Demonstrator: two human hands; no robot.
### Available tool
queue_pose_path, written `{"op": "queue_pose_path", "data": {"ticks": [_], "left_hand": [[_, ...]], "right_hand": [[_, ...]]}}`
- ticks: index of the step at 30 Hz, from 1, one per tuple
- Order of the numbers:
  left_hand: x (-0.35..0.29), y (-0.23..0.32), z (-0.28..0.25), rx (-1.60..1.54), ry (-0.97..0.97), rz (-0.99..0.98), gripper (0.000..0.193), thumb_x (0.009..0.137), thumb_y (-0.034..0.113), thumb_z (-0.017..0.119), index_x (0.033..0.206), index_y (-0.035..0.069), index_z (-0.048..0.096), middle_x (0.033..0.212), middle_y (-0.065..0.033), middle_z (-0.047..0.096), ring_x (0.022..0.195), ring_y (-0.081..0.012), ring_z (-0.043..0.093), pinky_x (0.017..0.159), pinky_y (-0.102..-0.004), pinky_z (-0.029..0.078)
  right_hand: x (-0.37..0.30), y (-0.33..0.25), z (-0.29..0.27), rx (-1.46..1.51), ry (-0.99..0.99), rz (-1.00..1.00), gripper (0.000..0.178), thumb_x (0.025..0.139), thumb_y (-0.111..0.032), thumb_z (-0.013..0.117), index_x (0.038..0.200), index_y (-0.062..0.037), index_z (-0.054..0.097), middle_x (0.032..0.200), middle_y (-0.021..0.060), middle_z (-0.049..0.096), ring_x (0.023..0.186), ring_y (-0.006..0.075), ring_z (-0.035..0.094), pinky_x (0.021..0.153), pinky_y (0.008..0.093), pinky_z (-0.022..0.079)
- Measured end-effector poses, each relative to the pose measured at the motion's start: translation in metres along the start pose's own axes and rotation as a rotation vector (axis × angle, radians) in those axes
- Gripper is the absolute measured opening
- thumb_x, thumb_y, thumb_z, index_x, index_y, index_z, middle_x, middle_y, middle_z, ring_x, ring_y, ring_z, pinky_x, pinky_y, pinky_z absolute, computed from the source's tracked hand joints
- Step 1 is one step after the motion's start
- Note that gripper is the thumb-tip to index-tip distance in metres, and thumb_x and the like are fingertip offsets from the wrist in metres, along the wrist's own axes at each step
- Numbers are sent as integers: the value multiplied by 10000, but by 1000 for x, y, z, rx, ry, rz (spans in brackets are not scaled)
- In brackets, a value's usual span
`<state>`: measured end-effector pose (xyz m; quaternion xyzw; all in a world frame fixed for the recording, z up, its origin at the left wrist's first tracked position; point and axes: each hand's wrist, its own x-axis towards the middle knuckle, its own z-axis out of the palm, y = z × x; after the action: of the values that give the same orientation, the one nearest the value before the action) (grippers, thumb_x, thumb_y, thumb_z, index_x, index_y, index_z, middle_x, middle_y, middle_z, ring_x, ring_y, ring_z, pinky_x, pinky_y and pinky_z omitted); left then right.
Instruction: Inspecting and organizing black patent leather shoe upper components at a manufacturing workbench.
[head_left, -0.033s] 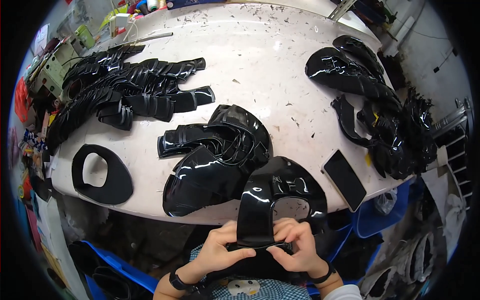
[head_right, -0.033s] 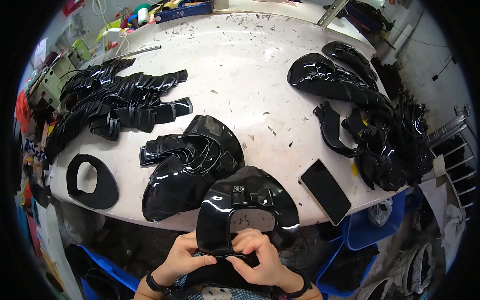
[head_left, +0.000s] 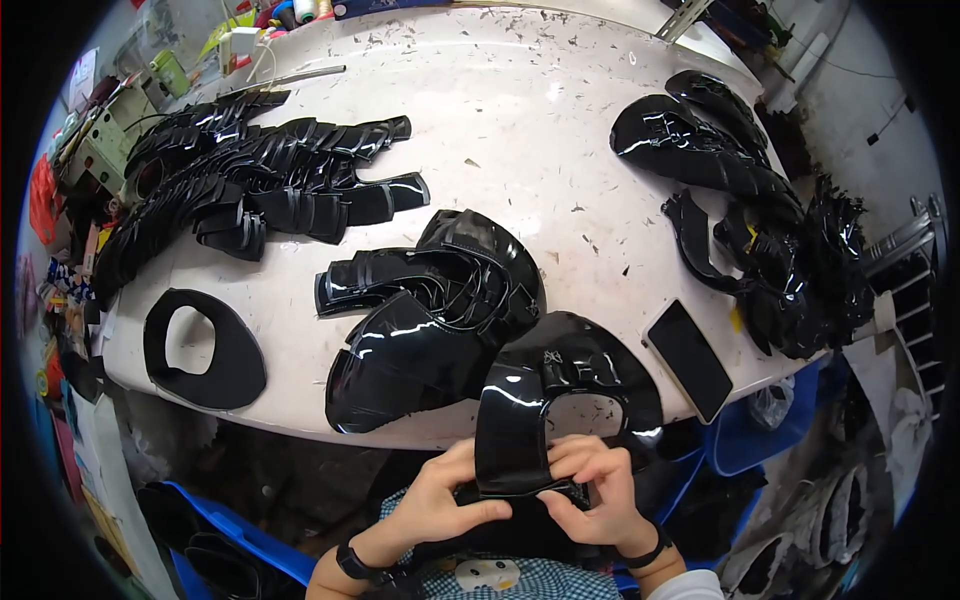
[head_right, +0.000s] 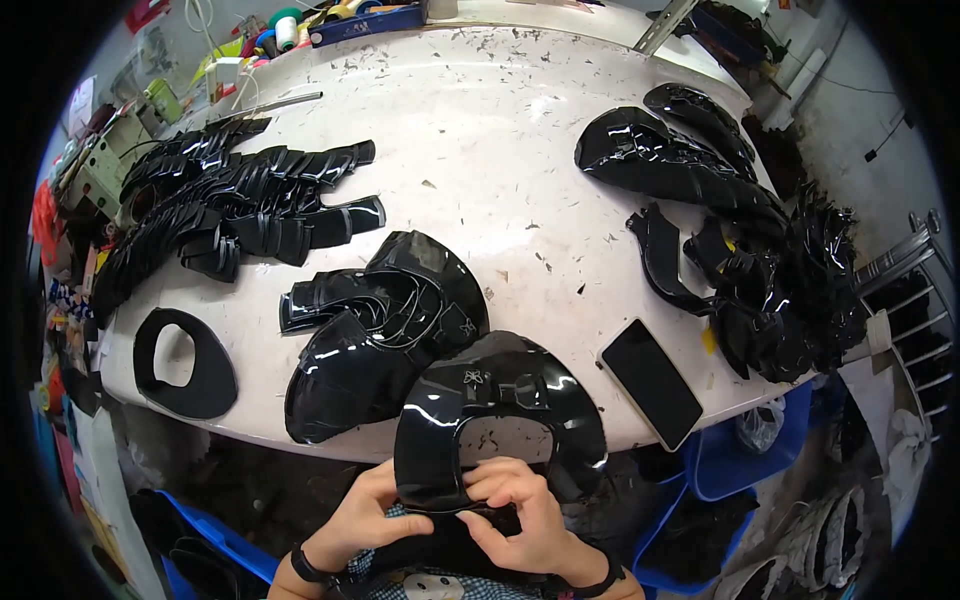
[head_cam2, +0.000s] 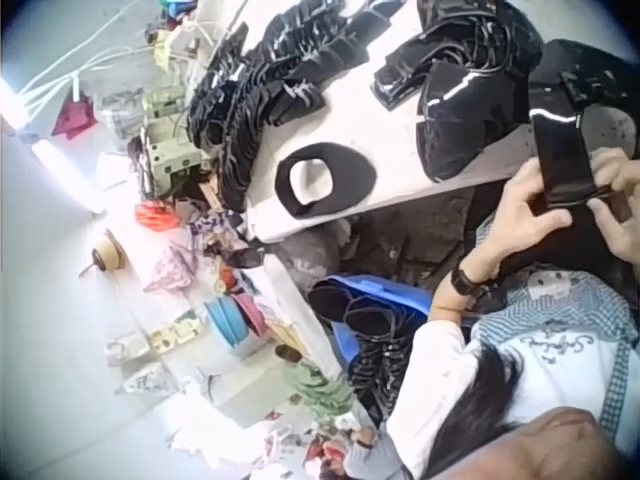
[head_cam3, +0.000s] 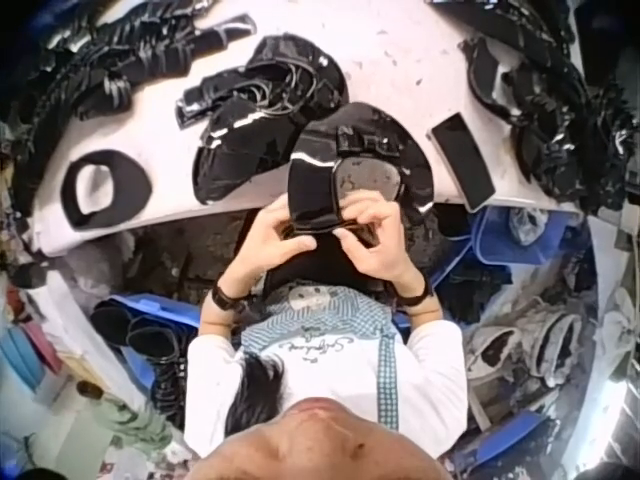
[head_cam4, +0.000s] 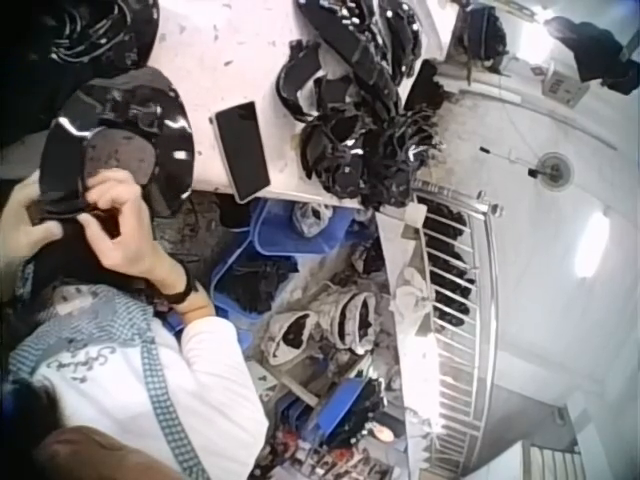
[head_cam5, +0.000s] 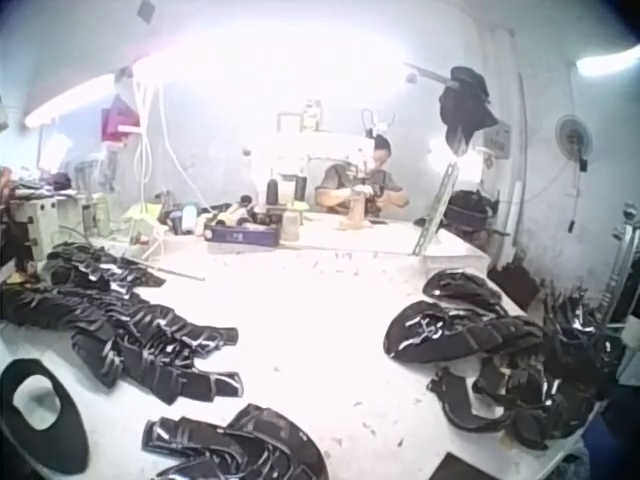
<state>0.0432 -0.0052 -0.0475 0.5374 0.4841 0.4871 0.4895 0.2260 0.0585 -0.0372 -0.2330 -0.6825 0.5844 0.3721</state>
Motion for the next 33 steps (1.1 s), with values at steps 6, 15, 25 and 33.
{"op": "queue_pose_path", "data": {"ticks": [6,15,25,33], "left_hand": [[2,-1,2,-550,-50,-481,292,711,73,698,962,-18,581,946,-65,598,876,-115,554,749,-249,458],[-6,-13,27,-622,223,-279,169,702,-27,662,863,-29,613,822,-80,634,726,-105,583,658,-221,473],[-2,-10,33,-532,235,-243,139,700,-13,671,829,-22,620,790,-76,636,689,-101,578,632,-215,463],[5,-7,32,-485,242,-253,157,698,-6,675,843,-23,617,800,-72,634,700,-94,576,626,-204,455]], "right_hand": [[-4,-7,6,-419,-79,-50,581,681,14,663,1123,-40,290,936,161,574,1046,320,500,837,400,437],[-21,-7,18,-207,201,126,506,691,-174,730,997,49,395,977,149,476,812,169,569,697,243,503],[-8,-13,13,-415,317,-34,187,701,-67,684,788,21,544,706,124,589,577,170,577,509,221,459],[2,-21,5,-437,199,116,253,687,-140,712,810,25,564,711,110,591,610,191,598,521,236,469]]}}
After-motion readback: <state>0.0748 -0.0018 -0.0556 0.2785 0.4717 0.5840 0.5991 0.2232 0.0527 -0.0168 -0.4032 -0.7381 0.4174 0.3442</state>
